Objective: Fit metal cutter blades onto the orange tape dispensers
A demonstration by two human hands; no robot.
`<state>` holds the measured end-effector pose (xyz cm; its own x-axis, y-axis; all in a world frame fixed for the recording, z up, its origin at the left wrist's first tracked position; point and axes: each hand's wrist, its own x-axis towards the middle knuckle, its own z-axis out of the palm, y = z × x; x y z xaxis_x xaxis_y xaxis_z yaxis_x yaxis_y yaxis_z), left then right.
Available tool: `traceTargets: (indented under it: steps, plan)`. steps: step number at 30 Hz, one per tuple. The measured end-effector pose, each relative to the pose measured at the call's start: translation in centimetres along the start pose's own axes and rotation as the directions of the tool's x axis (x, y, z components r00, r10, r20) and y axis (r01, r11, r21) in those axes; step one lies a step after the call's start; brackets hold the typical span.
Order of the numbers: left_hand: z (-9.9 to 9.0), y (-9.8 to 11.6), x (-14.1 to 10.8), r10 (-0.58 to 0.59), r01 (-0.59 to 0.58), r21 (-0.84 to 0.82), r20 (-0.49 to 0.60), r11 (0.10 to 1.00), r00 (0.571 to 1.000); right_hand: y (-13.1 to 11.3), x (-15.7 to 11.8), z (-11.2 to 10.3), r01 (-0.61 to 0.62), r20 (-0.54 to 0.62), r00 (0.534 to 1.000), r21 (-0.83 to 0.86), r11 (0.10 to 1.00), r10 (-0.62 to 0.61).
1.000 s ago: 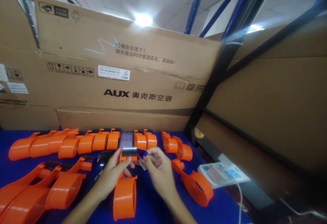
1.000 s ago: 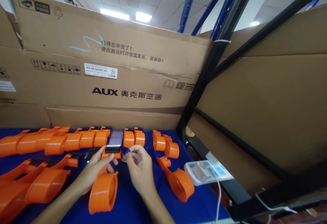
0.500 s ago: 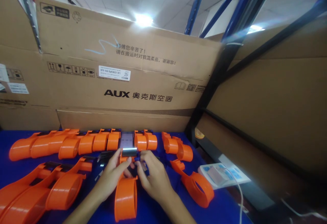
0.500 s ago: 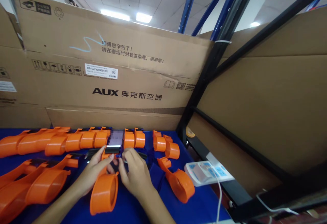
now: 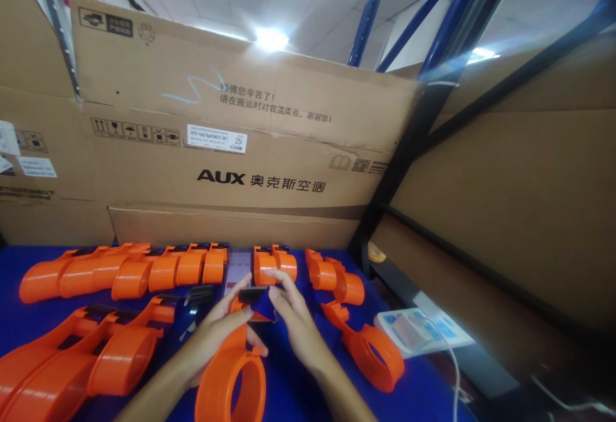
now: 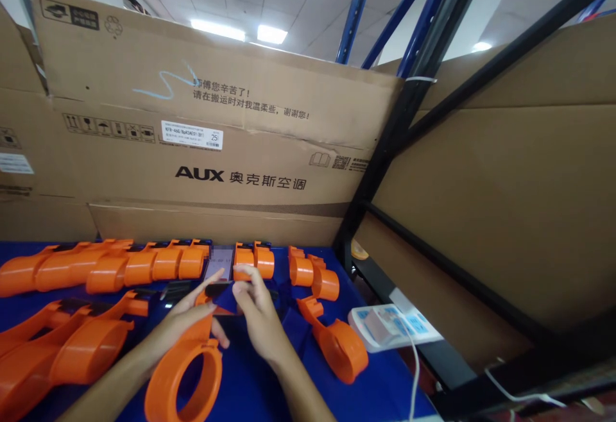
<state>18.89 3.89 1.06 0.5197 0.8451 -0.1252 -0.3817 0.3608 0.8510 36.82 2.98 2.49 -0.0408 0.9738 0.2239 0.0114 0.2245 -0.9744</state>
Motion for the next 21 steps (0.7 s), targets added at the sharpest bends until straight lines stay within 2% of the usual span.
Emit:
traceTargets:
  steps: [3,6,9,15,18,21]
  plan:
    - [0.4,0.1,-0.4,-0.008,0.008,0.008,0.032,1.000,0.999,0.1,0.3,0.2,-0.061,0.091,0.994,0.092,0.994,0.053]
    - [0.5,0.1,-0.4,0.040,-0.041,0.018,0.048,0.999,0.998,0.1,0.6,0.5,-0.053,0.060,0.997,0.133,0.990,0.045]
    - [0.2,0.1,-0.1,0.052,-0.052,0.004,0.036,0.999,0.998,0.0,0.8,1.0,-0.009,0.037,0.999,0.087,0.996,0.006]
    - [-1.1,-0.6,1.5,0.061,-0.061,-0.006,-0.080,0.998,0.995,-0.1,1.4,2.2,0.069,-0.028,0.997,-0.041,0.997,-0.070]
    - [-1.3,-0.4,1.9,0.080,-0.081,-0.007,-0.090,0.997,0.993,0.2,1.7,2.5,0.061,-0.017,0.998,-0.064,0.996,-0.063]
    - [-1.4,0.5,1.8,0.096,-0.103,-0.077,-0.092,0.992,0.991,0.9,1.9,2.3,0.034,-0.056,0.998,-0.057,0.998,-0.038]
